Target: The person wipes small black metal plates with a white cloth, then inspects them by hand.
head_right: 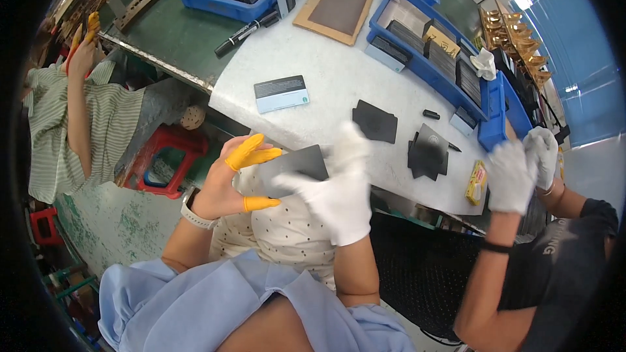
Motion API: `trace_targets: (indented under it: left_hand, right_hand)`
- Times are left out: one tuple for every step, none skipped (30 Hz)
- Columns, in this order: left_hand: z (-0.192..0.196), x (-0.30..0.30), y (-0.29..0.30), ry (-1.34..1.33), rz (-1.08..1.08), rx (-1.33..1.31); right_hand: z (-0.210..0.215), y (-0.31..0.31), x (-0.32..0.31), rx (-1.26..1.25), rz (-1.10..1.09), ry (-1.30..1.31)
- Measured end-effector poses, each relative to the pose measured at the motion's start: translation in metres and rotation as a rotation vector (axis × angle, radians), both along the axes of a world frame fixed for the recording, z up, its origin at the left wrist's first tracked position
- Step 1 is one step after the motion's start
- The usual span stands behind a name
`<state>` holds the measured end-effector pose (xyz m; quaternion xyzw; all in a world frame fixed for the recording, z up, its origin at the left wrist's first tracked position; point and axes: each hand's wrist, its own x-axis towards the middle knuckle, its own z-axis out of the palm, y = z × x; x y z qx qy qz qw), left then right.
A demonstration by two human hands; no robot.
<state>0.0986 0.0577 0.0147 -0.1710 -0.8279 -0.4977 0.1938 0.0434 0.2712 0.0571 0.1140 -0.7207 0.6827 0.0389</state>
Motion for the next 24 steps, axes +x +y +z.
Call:
trace_targets:
  left_hand:
    - [0.000, 0.000, 0.001, 0.011, 0.011, -0.041]
    - [0.001, 0.000, 0.002, 0.021, 0.022, -0.081]
    - [0.001, 0.003, 0.000, 0.018, 0.019, -0.084]
    - [0.000, 0.005, -0.001, -0.002, -0.008, -0.039]
    - [0.000, 0.006, -0.001, -0.022, -0.034, 0.006]
    - [-0.002, 0.005, -0.003, -0.026, -0.030, 0.008]
    - [-0.003, 0.005, -0.003, -0.036, -0.017, 0.011]
    - [-0.003, 0.004, -0.002, -0.047, -0.005, 0.014]
    - [-0.002, 0.002, 0.000, -0.047, -0.011, 0.015]
    - [0.000, 0.000, 0.002, -0.037, -0.038, 0.001]
    - [0.000, -0.001, 0.002, -0.028, -0.065, -0.014]
    - [0.000, -0.002, 0.002, -0.031, -0.071, -0.014]
    - [-0.001, -0.002, 0.003, -0.020, -0.054, -0.017]
    - [-0.002, -0.001, 0.003, -0.010, -0.036, -0.020]
    - [-0.001, 0.002, 0.001, -0.017, -0.036, -0.021]
    - [0.002, 0.002, 0.001, -0.049, -0.049, -0.006]
    - [0.002, 0.002, 0.001, -0.081, -0.061, 0.009]
    - [-0.001, 0.000, 0.001, -0.085, -0.060, 0.009]
    - [-0.004, -0.001, 0.001, -0.066, -0.041, 0.012]
    - [-0.006, -0.002, 0.001, -0.047, -0.021, 0.015]
    - [-0.003, -0.002, 0.001, -0.043, -0.021, 0.016]
    - [0.000, -0.002, 0.002, -0.036, -0.020, 0.019]
    - [0.003, -0.003, 0.002, -0.029, -0.018, 0.021]
    - [0.002, -0.004, 0.003, -0.033, -0.017, 0.021]
  right_hand:
    - [0.002, 0.000, 0.002, 0.646, 0.025, 0.218]
    - [0.002, 0.001, -0.006, 0.376, 0.081, 0.000]
    - [-0.001, 0.002, -0.017, 0.099, 0.136, -0.214]
    - [-0.012, 0.010, -0.031, 0.096, -0.017, -0.084]
    - [-0.021, 0.017, -0.042, -0.023, -0.206, -0.118]
    - [0.000, 0.016, -0.043, -0.039, -0.232, -0.249]
    - [0.023, 0.016, -0.041, -0.055, -0.260, -0.378]
    - [0.019, 0.018, -0.041, -0.053, -0.260, -0.380]
    - [0.013, 0.021, -0.037, 0.067, -0.174, -0.206]
    - [0.017, 0.014, -0.032, 0.184, -0.080, -0.035]
    - [0.023, 0.009, -0.016, 0.063, 0.147, -0.177]
    - [0.021, 0.006, -0.010, 0.288, 0.180, -0.059]
    - [0.017, 0.004, -0.006, 0.512, 0.214, 0.059]
    - [0.004, 0.009, -0.015, 0.178, 0.199, -0.126]
    - [0.000, 0.016, -0.024, 0.196, 0.029, -0.193]
    - [-0.001, 0.023, -0.034, 0.086, -0.106, -0.188]
    - [-0.002, 0.028, -0.040, -0.025, -0.240, -0.182]
    - [0.002, 0.030, -0.040, -0.025, -0.240, -0.186]
    - [0.013, 0.031, -0.037, 0.008, -0.266, -0.190]
    - [0.017, 0.032, -0.034, 0.040, -0.293, -0.194]
    - [0.017, 0.035, -0.033, 0.041, -0.293, -0.191]
    - [0.015, 0.037, -0.031, 0.026, -0.276, -0.178]
    - [0.014, 0.039, -0.029, 0.012, -0.258, -0.166]
    - [0.011, 0.040, -0.027, 0.012, -0.256, -0.170]
